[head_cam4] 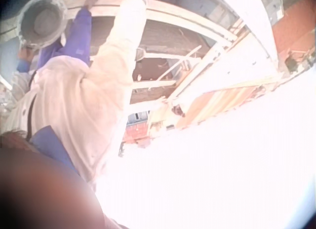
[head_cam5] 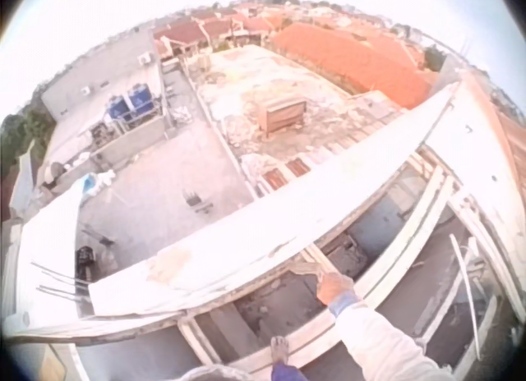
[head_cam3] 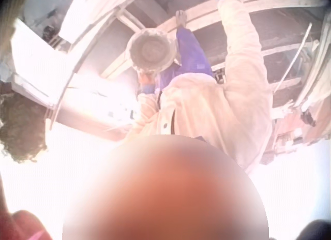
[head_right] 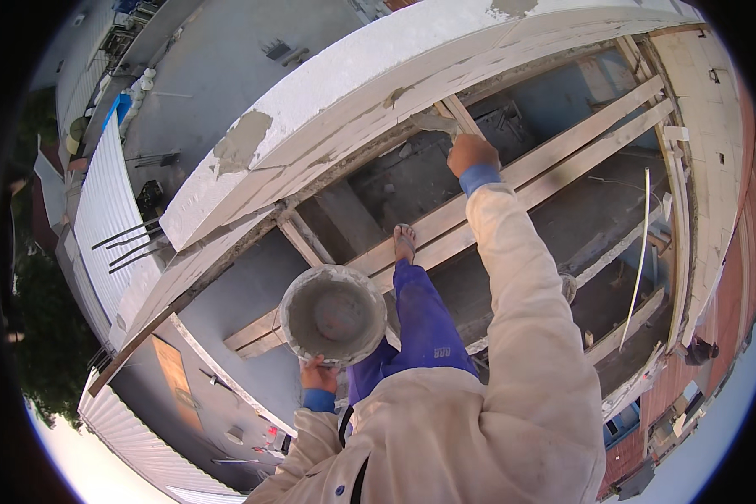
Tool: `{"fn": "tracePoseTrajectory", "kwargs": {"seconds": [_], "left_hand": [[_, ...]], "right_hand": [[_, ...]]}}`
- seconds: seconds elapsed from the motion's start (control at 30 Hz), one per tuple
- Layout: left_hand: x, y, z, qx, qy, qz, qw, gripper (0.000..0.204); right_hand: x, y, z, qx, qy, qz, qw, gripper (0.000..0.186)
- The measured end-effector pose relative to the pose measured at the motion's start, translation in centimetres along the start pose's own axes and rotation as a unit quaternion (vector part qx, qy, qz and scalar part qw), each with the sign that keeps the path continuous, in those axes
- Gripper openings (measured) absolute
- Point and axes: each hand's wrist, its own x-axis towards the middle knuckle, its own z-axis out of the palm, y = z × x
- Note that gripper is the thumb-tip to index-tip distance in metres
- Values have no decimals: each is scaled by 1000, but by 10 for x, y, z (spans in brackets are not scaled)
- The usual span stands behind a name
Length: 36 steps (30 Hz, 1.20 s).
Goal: The person scoops cement from a bucket with a trowel and applies it to a hole in a white block wall. They then place a small white block into the hole and continue to apply cement around it to secure it in place.
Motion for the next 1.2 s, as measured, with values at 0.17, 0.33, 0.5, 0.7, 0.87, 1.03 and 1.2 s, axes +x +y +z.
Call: {"fn": "tracePoseTrajectory", "kwargs": {"seconds": [0.17, 0.33, 0.5, 0.7, 0.87, 1.03, 1.2], "left_hand": [[9, -4, -18, 8, 31, -12, 999, 57], [4, -9, -27, -9, 24, 9, 1000, 60], [12, -15, -12, -36, 19, -24, 999, 63], [11, -9, 17, -39, -77, -27, 996, 57], [17, 31, 82, 45, -154, -94, 983, 49], [-14, 67, 169, 269, -418, -9, 868, 56], [-60, 83, 268, 424, -524, 53, 737, 52]], "right_hand": [[34, -39, 20, -37, 24, -62, 997, 25], [46, -49, -64, -64, 19, -102, 993, 29], [34, -39, -121, -85, 38, -90, 992, 30], [-61, 41, -83, 125, 116, -79, 982, 36], [-230, 89, -15, 361, -27, -192, 912, 36], [-308, 87, -8, 295, -225, -120, 921, 36], [-317, 31, -30, 271, 74, -2, 960, 30]]}}
